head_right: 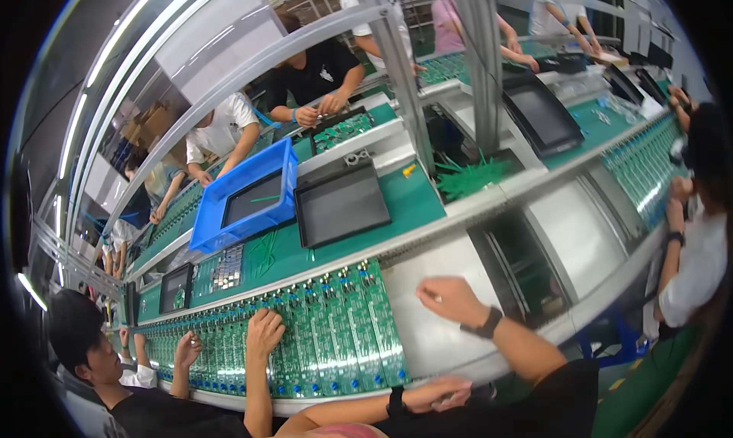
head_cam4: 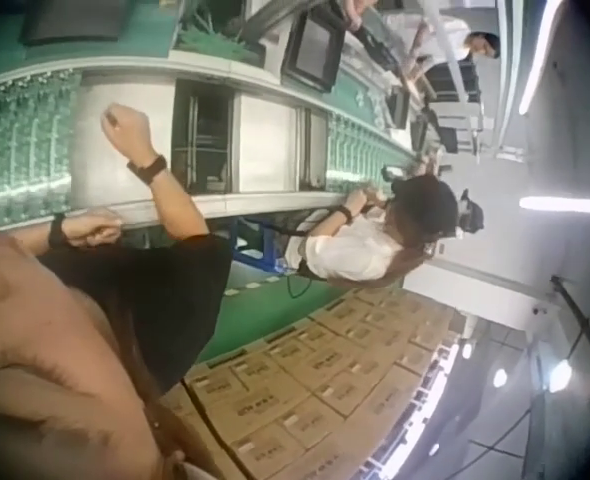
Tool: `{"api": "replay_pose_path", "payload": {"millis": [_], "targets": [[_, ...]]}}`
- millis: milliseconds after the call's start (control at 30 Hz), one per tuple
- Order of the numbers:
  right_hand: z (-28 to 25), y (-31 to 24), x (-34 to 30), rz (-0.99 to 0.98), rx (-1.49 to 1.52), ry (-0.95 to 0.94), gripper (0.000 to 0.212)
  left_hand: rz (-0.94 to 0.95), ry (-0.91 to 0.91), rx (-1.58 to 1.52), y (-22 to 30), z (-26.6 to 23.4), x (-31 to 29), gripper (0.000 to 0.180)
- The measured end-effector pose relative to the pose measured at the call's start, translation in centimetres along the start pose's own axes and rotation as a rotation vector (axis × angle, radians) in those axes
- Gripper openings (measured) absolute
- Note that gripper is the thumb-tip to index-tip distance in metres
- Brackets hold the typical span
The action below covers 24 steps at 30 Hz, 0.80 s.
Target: The person picks up small green circuit boards from a tray and places them onto a larger panel on the assembly line. After filling the panel, they slide it along the line and move the tray aside.
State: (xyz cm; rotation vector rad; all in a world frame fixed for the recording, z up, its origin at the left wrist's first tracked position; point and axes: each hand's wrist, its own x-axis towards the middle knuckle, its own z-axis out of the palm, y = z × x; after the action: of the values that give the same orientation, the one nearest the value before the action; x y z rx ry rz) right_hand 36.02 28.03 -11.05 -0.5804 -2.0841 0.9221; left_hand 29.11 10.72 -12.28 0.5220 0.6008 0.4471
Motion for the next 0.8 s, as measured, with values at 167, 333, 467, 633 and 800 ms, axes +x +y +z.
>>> {"api": "replay_pose_path", "payload": {"millis": [167, 333, 467, 633, 800], "targets": [[-1.2, -1.3, -0.1, -0.025, -0.069, 0.099, 0.003, 0.495, 0.248, 0.143, 11.6, -2.3, -11.2, 0.036], [-0.5, -1.5, 0.5, -0.036, -0.037, -0.051, 0.005, 0.382, 0.187, -0.024, 11.1, -2.6, -9.4, 0.036], [0.3, 0.0, 0.9, 0.007, 0.073, -0.097, 0.007, 0.111, 0.107, -0.242, 3.4, -1.0, -0.6, 0.036], [1.3, 0.9, 0.1, 0.106, 0.175, -0.08, 0.008, 0.162, 0.217, -0.417, 0.3, 2.0, 1.4, 0.036], [0.7, 2.9, 0.6, 0.174, 0.086, 0.03, 0.008, 0.212, 0.339, -0.497, -0.2, 3.7, 3.2, 0.035]]}}
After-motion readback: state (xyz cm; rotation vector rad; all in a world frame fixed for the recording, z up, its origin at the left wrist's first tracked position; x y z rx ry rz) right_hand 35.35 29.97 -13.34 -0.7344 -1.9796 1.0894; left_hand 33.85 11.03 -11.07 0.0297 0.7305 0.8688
